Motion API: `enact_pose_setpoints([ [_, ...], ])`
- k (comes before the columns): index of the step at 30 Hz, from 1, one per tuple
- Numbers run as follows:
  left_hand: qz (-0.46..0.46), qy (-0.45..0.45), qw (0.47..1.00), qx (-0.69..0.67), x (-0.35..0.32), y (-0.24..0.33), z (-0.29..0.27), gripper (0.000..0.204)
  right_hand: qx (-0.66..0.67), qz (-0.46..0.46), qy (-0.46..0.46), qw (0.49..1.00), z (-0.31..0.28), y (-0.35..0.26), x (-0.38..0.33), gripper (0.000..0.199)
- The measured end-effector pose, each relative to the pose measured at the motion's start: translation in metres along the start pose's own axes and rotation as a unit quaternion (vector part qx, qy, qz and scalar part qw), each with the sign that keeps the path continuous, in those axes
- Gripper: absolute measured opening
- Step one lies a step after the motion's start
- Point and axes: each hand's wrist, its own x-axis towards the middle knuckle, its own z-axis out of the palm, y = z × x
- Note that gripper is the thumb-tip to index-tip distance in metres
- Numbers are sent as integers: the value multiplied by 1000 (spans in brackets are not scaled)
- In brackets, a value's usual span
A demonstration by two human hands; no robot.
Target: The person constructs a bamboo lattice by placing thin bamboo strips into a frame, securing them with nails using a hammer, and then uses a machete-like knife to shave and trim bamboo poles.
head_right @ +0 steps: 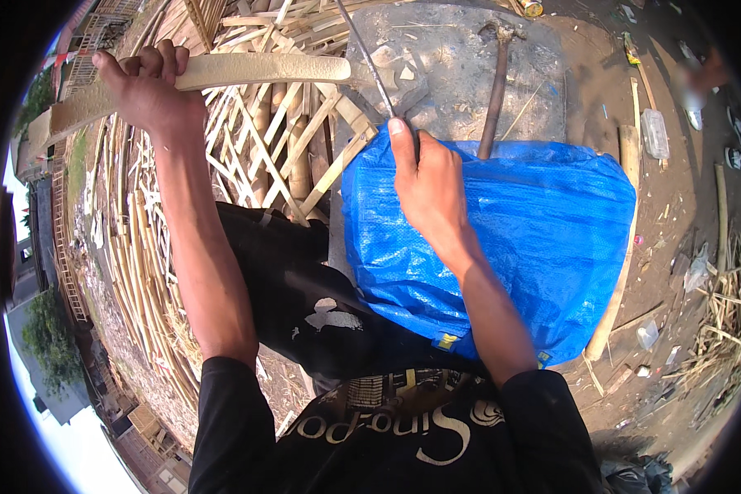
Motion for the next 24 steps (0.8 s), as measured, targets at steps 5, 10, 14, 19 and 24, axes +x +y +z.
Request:
enact_pose_setpoints([
  [5,6,-6,1000,30,0,2,-1,40,-93,0,6,996,12,9,8,57],
  [10,14,2,999,50,3,0,-1,38,-63,55,-26,996,4,13,15,58],
  [14,-1,19,999,40,1,2,-2,39,-12,-5,-21,1000,-5,-2,0,57],
  [19,16,11,998,53,1,1,-1,40,-136,8,2,991,6,12,4,56],
  [24,23,-6,998,53,5,6,-8,40,-264,40,2,964,6,-2,2,57],
])
